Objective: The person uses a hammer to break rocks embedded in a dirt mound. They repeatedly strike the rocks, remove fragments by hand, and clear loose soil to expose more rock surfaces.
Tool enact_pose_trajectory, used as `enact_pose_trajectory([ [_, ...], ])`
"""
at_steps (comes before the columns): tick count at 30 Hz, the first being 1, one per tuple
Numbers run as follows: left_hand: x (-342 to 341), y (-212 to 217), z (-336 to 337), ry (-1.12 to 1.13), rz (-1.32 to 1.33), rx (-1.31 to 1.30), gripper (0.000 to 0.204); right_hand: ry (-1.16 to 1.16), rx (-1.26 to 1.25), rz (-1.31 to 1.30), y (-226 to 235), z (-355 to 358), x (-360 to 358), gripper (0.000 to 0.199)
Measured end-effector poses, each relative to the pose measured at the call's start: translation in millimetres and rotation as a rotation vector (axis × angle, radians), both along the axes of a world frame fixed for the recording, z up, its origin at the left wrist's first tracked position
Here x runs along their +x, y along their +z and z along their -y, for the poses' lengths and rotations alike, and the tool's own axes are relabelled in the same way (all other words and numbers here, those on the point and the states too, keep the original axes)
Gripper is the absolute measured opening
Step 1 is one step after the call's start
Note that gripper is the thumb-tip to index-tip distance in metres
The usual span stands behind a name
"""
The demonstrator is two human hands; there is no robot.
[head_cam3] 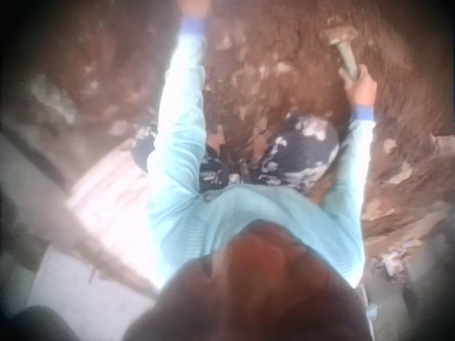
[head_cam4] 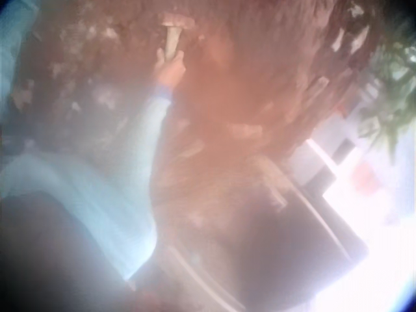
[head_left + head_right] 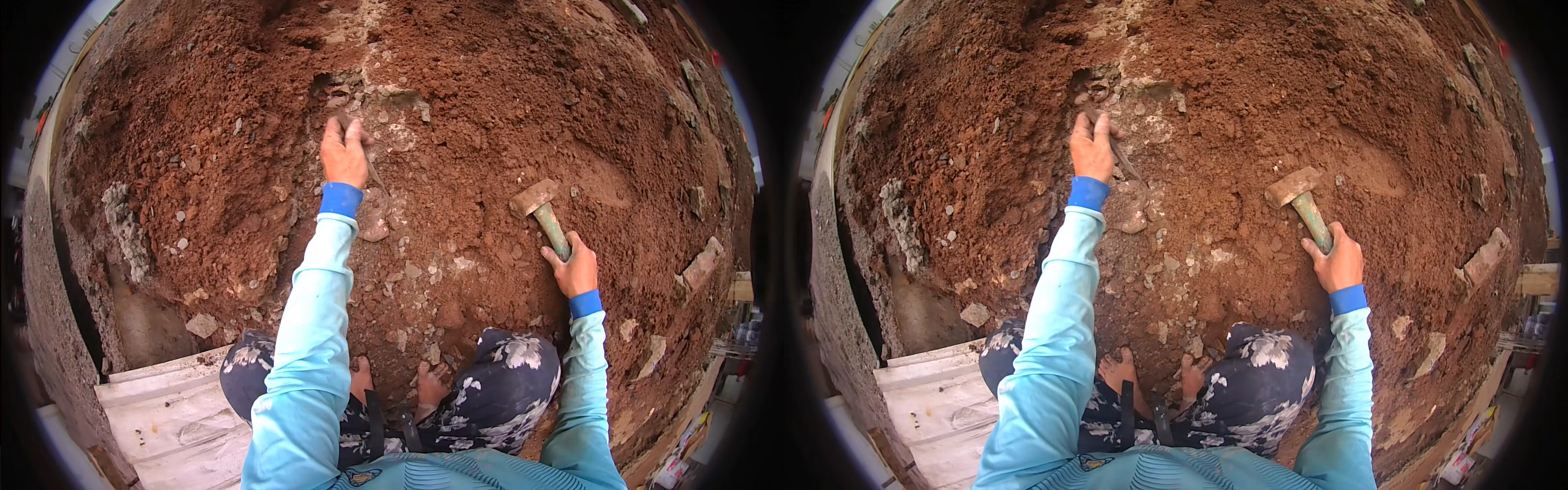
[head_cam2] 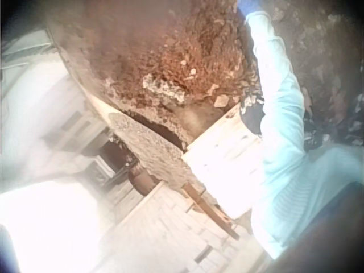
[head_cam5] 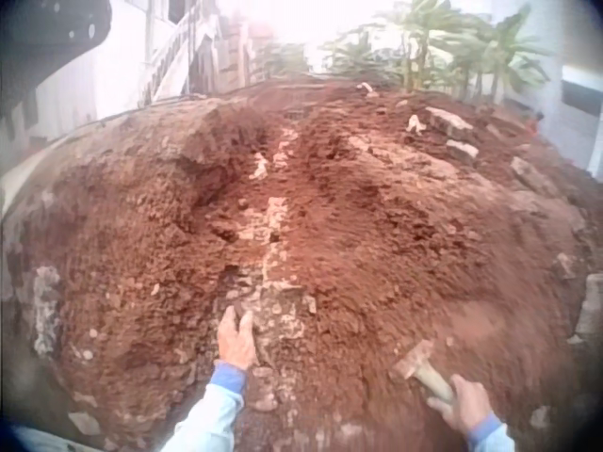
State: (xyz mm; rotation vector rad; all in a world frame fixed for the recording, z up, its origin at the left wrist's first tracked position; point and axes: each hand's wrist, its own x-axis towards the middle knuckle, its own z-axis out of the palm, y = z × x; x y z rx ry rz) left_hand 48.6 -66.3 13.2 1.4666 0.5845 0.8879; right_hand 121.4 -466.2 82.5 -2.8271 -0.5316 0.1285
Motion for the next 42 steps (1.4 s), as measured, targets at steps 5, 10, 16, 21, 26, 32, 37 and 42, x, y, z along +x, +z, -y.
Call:
enact_pose_trajectory([
  [5,2,9,-17,-0.024,-0.053,0.131,0.017,-0.007,-0.005,-0.002,0,5,0,0.045],
  [10,-11,-24,-11,0.016,-0.22,0.237,0.035,0.017,0.034,-0.003,0,1,-3,0.045],
  [16,-9,-18,8,-0.022,-0.309,0.293,0.036,0.071,0.26,-0.241,49,-21,-12,0.043],
  [21,-13,-15,9,-0.035,-0.315,0.211,0.031,0.281,0.861,-0.4,122,-116,-45,0.038],
  [26,-11,-12,11,-0.031,-0.28,0.224,0.033,0.487,0.843,-0.253,100,-215,-43,0.037],
  [32,-15,-32,-4,-0.006,-0.399,0.287,0.04,0.381,0.418,-0.499,34,-233,-29,0.038],
  [37,18,-20,-1,0.15,-0.218,0.417,0.041,0.314,0.571,-0.648,75,-186,-40,0.039],
  [42,53,-36,-31,0.431,-0.278,0.552,0.034,0.118,0.601,-0.74,105,-154,-57,0.039],
])
